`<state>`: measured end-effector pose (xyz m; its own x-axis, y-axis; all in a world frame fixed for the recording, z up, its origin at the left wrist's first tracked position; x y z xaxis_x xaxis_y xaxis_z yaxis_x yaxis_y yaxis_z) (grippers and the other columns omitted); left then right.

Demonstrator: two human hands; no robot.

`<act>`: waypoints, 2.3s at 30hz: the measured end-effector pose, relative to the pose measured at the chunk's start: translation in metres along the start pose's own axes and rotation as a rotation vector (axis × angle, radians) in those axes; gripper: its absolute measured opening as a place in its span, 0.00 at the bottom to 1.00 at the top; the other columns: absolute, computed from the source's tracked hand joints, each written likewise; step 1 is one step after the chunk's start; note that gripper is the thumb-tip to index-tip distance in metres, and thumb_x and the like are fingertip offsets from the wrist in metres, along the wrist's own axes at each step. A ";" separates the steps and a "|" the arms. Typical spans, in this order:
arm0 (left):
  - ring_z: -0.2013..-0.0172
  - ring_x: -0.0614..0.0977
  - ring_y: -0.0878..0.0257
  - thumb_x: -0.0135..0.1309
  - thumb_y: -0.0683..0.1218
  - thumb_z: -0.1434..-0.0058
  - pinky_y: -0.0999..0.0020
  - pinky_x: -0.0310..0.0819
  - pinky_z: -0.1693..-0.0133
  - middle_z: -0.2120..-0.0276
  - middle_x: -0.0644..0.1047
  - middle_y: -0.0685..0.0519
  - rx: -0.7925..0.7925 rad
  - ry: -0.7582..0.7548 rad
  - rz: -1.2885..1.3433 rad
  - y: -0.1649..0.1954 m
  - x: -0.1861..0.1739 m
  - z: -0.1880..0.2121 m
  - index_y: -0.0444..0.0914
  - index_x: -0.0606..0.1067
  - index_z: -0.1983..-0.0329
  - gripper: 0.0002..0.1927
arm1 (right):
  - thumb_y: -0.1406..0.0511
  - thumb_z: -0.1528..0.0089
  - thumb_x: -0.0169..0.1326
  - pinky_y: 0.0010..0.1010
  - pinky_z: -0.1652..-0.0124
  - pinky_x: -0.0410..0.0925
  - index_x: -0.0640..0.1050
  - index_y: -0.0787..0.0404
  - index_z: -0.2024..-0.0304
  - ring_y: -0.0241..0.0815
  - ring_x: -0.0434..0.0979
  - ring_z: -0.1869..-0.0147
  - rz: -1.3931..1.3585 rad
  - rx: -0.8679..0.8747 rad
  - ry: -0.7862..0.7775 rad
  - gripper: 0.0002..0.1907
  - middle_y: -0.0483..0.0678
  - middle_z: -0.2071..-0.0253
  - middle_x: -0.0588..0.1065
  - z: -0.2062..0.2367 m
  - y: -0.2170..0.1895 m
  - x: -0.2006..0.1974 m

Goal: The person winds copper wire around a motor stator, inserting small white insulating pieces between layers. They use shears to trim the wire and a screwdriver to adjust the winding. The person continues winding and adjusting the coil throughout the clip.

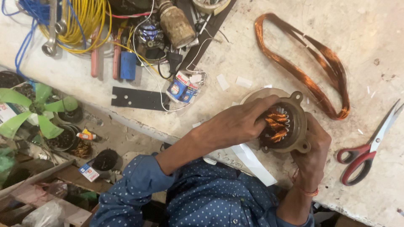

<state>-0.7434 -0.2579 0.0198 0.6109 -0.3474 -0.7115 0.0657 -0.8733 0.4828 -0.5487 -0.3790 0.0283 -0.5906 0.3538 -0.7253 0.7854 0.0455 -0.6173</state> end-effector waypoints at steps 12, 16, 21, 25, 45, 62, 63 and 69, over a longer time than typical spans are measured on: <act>0.48 0.81 0.46 0.60 0.34 0.55 0.62 0.82 0.50 0.35 0.63 0.34 -0.103 -0.078 -0.011 0.012 -0.018 -0.015 0.26 0.75 0.79 0.05 | 0.77 0.51 0.58 0.31 0.51 0.71 0.77 0.68 0.48 0.49 0.82 0.50 -0.159 0.114 -0.206 0.26 0.56 0.50 0.79 -0.006 0.015 -0.009; 0.46 0.81 0.45 0.57 0.34 0.50 0.63 0.82 0.51 0.35 0.62 0.32 -0.076 -0.031 0.018 0.011 -0.029 -0.006 0.24 0.73 0.80 0.07 | 0.77 0.47 0.58 0.30 0.50 0.71 0.78 0.68 0.50 0.47 0.82 0.48 -0.155 0.036 -0.149 0.21 0.56 0.47 0.79 -0.007 0.014 -0.002; 0.51 0.82 0.48 0.52 0.34 0.44 0.62 0.81 0.55 0.33 0.62 0.30 -0.111 -0.270 0.094 0.004 -0.039 -0.002 0.25 0.74 0.70 0.04 | 0.76 0.49 0.61 0.29 0.52 0.72 0.80 0.67 0.53 0.46 0.83 0.50 -0.135 0.076 -0.067 0.20 0.55 0.49 0.80 0.000 0.007 0.001; 0.53 0.82 0.44 0.50 0.35 0.36 0.60 0.80 0.54 0.34 0.65 0.33 -0.267 -0.124 0.340 0.001 -0.030 -0.003 0.21 0.68 0.51 0.13 | 0.76 0.51 0.62 0.29 0.53 0.73 0.80 0.66 0.57 0.46 0.83 0.49 -0.104 0.007 -0.058 0.18 0.55 0.47 0.79 0.001 0.012 -0.005; 0.45 0.79 0.46 0.57 0.34 0.53 0.64 0.82 0.53 0.39 0.64 0.37 -0.130 0.046 -0.009 0.022 -0.025 -0.012 0.28 0.74 0.78 0.03 | 0.71 0.40 0.58 0.30 0.52 0.71 0.77 0.70 0.45 0.43 0.81 0.52 -0.119 0.128 0.086 0.19 0.56 0.53 0.80 0.007 0.001 0.011; 0.58 0.83 0.47 0.54 0.31 0.47 0.65 0.84 0.61 0.37 0.64 0.33 -0.164 -0.087 0.099 0.011 -0.015 -0.034 0.23 0.71 0.77 0.05 | 0.74 0.47 0.64 0.30 0.57 0.74 0.80 0.67 0.53 0.46 0.83 0.54 0.038 0.042 0.080 0.19 0.54 0.50 0.79 -0.015 0.009 -0.003; 0.58 0.83 0.47 0.54 0.31 0.49 0.63 0.83 0.60 0.38 0.64 0.33 -0.146 -0.092 0.092 0.010 -0.017 -0.036 0.24 0.71 0.77 0.04 | 0.73 0.47 0.64 0.30 0.57 0.74 0.80 0.68 0.52 0.45 0.83 0.54 0.037 0.053 0.073 0.19 0.54 0.50 0.79 -0.017 0.008 -0.004; 0.52 0.81 0.46 0.57 0.36 0.49 0.61 0.82 0.61 0.44 0.67 0.38 -0.160 -0.059 0.109 0.007 -0.025 -0.043 0.28 0.72 0.80 0.08 | 0.69 0.42 0.61 0.29 0.54 0.72 0.77 0.68 0.47 0.40 0.80 0.54 -0.190 0.144 0.101 0.21 0.50 0.54 0.79 -0.021 -0.001 0.002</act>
<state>-0.7246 -0.2407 0.0625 0.5740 -0.4608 -0.6769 0.1291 -0.7654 0.6305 -0.5470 -0.3588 0.0338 -0.6977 0.4434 -0.5628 0.6234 -0.0113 -0.7818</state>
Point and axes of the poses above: each hand's wrist, its own z-axis away from the middle knuckle, its own x-axis out of the palm, y = z × x, the point moved 1 cm from there along -z, towards the middle knuckle
